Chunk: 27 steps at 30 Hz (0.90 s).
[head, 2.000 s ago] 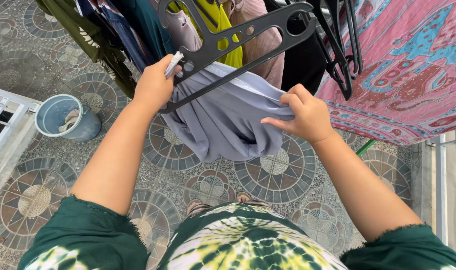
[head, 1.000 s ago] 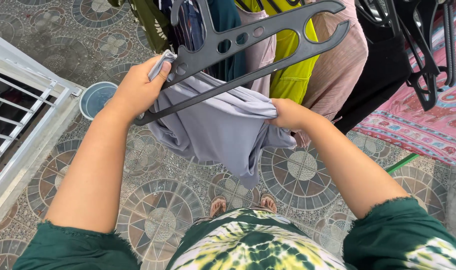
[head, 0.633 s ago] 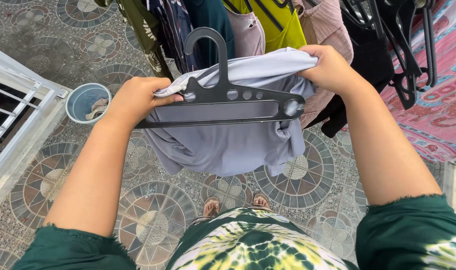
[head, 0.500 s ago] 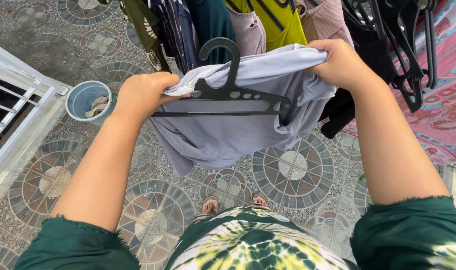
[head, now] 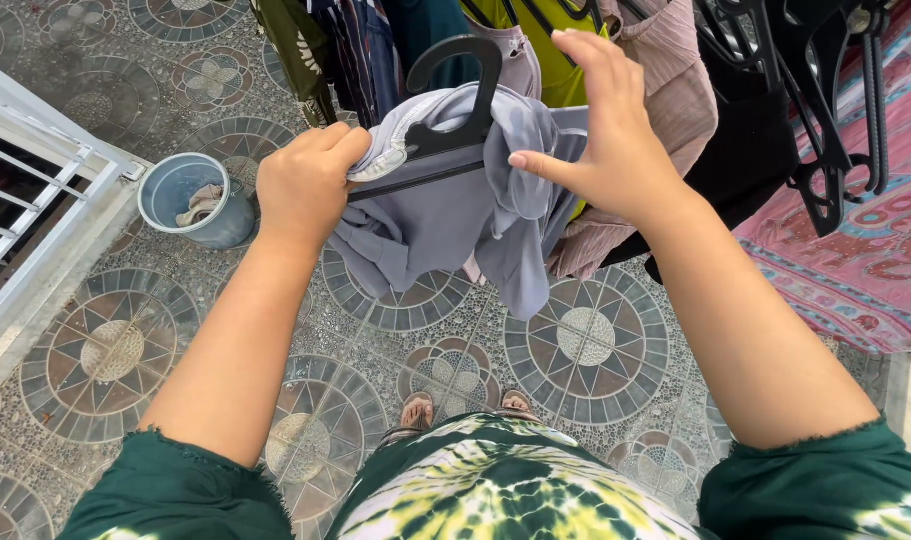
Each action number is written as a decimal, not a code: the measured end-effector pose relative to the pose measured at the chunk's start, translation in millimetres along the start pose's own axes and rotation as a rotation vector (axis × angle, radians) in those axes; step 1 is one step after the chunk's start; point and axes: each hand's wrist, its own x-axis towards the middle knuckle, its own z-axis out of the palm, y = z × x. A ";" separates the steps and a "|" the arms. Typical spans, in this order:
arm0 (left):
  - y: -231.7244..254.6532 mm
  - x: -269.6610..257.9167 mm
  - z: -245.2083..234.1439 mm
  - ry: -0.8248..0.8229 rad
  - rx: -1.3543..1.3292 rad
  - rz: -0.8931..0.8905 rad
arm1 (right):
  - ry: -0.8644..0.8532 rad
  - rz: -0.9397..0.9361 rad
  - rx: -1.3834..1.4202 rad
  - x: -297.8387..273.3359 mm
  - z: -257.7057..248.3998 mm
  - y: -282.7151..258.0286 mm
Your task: Hang various pieces of clothing onto a drying rack using plastic hangers.
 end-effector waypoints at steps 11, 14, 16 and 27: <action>-54.0 3.8 -35.0 -0.734 -0.503 -0.544 | -0.426 0.182 0.176 -15.3 47.1 30.9; -77.6 -14.7 -21.0 -0.799 -0.369 -0.580 | -0.504 0.184 0.080 -10.4 41.0 20.9; -75.8 -20.5 -20.9 -0.706 -0.346 -0.586 | -0.559 0.220 -0.020 -16.0 48.0 17.1; -20.2 -14.0 -28.3 -0.849 -0.658 -0.622 | -0.224 0.408 0.070 -23.1 59.8 2.0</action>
